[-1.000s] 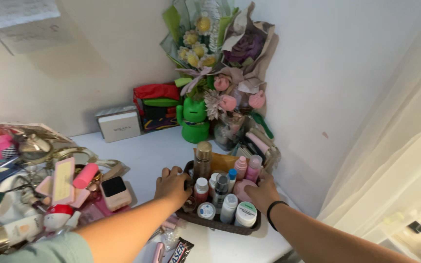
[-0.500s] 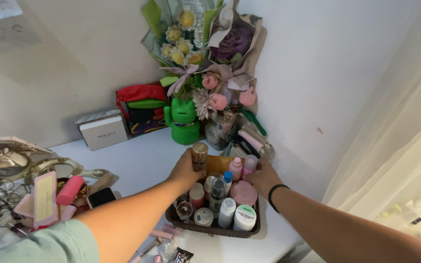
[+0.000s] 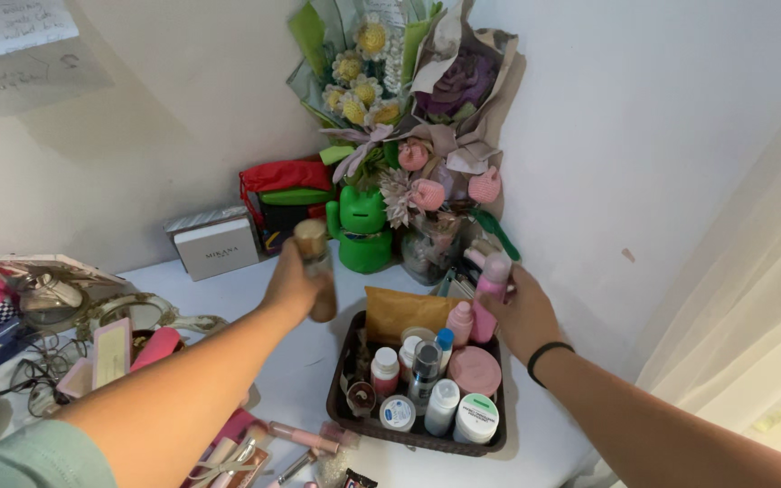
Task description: The person organizes various cosmetic items on a cluttered white table. They pick up bottles, jars, and compacts from the table surface and place them into a black rectangular tray, arranging them to fit.
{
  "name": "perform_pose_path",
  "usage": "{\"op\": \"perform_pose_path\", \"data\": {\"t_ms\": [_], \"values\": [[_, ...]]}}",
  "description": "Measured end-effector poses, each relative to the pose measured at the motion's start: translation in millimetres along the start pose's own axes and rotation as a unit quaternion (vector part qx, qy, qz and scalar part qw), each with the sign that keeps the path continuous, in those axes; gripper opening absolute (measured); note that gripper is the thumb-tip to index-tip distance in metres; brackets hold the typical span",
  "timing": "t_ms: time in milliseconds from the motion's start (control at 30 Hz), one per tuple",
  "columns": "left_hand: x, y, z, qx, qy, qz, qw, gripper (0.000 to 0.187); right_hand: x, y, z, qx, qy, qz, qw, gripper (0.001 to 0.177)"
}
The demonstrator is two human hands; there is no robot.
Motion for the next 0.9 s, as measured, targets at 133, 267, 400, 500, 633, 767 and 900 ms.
{"op": "perform_pose_path", "data": {"t_ms": [133,267,400,500,633,767,900], "values": [[12.1,-33.4,-21.2,0.084,0.021,0.068,0.994,0.075,8.5,-40.2,4.1,0.073,0.050,0.009,0.996,0.048],[23.5,-46.8,-41.2,0.153,0.019,0.099,0.983,0.083,-12.3,-69.2,15.6,0.125,0.032,0.072,0.989,0.053],[32.2,-23.2,-50.7,0.143,0.060,0.086,0.984,0.113,-66.2,-90.0,16.0,0.078,-0.086,0.158,0.981,0.050],[38.9,27.5,-85.9,0.065,0.175,0.168,0.968,0.111,-108.3,-112.3,4.6,0.092,-0.160,0.142,0.973,0.044],[41.0,81.5,-127.0,-0.236,0.069,0.132,0.960,0.099,-149.6,-138.8,-15.6,0.084,-0.243,0.105,0.961,0.049],[41.7,57.4,-124.3,-0.093,0.062,0.104,0.988,0.081,-175.1,-154.9,-32.3,0.103,-0.323,0.119,0.933,0.046],[51.4,20.7,-127.7,-0.005,0.058,0.066,0.996,0.055,-185.5,-155.9,-30.3,0.173,-0.347,0.067,0.919,0.044]]}}
Point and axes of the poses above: each hand's wrist, its own z-axis towards the middle knuckle, its own x-axis out of the back of the hand, y = z × x, the point moved 4 cm from there along z, towards the middle knuckle, and after that the axes turned 4 degrees about -x, right-handed, at the moved point
